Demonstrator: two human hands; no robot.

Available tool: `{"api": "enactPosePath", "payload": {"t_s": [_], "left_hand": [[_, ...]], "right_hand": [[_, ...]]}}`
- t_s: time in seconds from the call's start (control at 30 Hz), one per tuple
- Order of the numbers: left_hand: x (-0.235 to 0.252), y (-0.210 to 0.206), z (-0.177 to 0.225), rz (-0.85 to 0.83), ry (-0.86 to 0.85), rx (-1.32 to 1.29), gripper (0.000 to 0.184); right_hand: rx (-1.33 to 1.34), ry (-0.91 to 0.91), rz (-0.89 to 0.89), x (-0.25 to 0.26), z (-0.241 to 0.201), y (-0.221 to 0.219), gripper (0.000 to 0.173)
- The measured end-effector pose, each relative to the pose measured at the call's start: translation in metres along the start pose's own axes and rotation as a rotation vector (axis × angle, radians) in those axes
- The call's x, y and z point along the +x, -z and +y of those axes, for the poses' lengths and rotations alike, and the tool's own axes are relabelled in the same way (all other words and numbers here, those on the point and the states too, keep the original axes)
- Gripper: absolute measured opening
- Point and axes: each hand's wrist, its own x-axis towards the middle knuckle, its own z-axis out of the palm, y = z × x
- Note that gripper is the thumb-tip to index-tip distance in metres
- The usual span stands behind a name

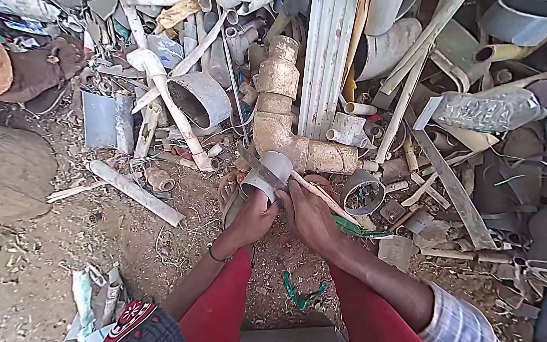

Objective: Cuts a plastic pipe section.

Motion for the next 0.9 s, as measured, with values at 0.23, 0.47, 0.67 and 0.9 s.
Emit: {"api": "enactPosePath", "payload": {"t_s": [0.23, 0.47, 0.67, 0.9], "left_hand": [[-0.001, 0.001, 0.002, 0.054, 0.012, -0.176, 0.051], [-0.005, 0.0, -0.001, 0.082, 0.001, -0.209, 0.053], [-0.008, 0.0, -0.007, 0.112, -0.074, -0.187, 0.05], [-0.01, 0.005, 0.006, 0.133, -0.051, -0.112, 0.051]], "right_hand": [[-0.007, -0.054, 0.037, 0.011, 0.004, -0.005, 0.044], [-0.065, -0.104, 0.006, 0.02, 0.01, 0.002, 0.043], [-0.178, 0.141, 0.198, 0.001, 0.002, -0.012, 0.037], [-0.04, 0.036, 0.362, 0.01, 0.021, 0.028, 0.025]]}}
